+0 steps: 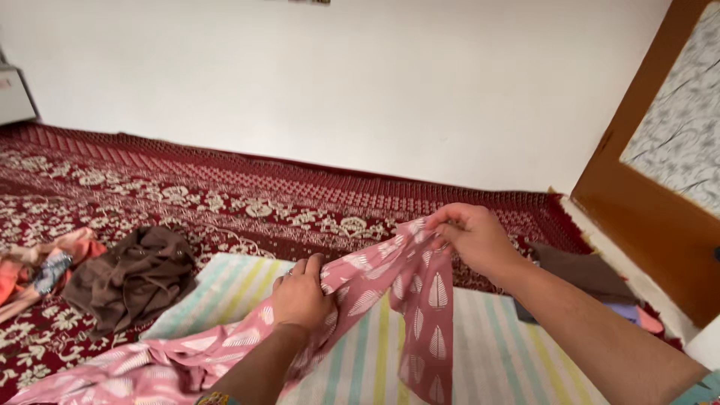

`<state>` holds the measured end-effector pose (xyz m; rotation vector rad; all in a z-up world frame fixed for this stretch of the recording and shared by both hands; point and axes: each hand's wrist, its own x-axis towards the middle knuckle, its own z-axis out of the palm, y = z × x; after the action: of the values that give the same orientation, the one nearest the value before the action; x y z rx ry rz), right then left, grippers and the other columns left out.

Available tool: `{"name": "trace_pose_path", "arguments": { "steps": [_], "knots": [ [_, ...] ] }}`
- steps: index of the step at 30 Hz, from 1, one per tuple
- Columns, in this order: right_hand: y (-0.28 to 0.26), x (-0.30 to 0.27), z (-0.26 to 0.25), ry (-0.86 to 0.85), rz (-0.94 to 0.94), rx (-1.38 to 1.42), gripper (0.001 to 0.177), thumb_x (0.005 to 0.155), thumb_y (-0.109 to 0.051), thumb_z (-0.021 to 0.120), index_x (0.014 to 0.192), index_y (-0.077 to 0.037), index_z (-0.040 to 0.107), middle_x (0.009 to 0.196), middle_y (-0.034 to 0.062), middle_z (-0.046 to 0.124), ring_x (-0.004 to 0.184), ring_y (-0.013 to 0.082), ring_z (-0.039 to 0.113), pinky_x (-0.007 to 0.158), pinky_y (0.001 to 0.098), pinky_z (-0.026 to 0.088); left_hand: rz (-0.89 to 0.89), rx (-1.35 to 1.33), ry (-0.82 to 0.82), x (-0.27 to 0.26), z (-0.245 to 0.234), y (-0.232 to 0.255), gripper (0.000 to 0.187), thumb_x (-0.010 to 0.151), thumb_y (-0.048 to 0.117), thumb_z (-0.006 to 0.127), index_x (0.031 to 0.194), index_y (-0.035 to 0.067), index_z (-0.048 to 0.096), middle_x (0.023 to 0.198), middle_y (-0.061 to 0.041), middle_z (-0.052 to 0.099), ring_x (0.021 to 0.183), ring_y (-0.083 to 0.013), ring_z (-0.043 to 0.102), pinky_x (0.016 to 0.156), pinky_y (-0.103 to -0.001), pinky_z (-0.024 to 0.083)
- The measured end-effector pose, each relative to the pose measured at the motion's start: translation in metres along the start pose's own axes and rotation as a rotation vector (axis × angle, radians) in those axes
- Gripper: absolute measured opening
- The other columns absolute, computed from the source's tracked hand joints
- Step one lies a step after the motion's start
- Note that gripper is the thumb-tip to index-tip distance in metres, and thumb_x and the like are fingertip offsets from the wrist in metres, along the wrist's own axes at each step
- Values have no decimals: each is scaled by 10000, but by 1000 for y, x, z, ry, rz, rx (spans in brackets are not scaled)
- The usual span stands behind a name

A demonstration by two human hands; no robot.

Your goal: The person irons a pink patterned shirt on a striped mat placed on a red carpet. They systematically smooth the sleeves and the main body of the shirt using a black electric iron, frequently adjusting the fabric with their hands to ensure even coverage.

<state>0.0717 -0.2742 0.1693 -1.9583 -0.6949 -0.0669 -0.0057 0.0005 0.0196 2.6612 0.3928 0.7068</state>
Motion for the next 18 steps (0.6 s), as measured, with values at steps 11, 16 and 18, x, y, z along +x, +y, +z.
{"name": "trace_pose_path", "arguments": {
  "steps": [11, 16, 18],
  "knots": [
    [-118, 23, -138, 411, 26, -107, 185, 1012, -15, 563, 1077, 0, 735, 874, 99, 733, 753, 152, 657, 714, 273, 564, -33, 158, -3, 74, -208, 50, 302, 868, 193, 655, 1169, 167, 675, 1177, -103, 688, 1094, -314, 697, 913, -461, 572],
    [-171, 16, -182, 531, -87, -189, 161, 914, -37, 687, 1066, -12, 734, 834, 54, 712, 731, 127, 656, 692, 282, 551, -36, -127, 137, 118, -305, 84, 293, 915, 200, 621, 1187, 118, 691, 1173, -179, 727, 1121, -369, 687, 962, -468, 532],
    [-191, 10, -200, 603, -121, -273, 206, 870, -56, 758, 1071, -19, 728, 830, 54, 695, 729, 124, 646, 690, 288, 546, 6, -213, 186, 132, -339, 99, 349, 891, 272, 675, 1194, 98, 681, 1155, -197, 727, 1106, -376, 692, 953, -468, 533]
  ]
}}
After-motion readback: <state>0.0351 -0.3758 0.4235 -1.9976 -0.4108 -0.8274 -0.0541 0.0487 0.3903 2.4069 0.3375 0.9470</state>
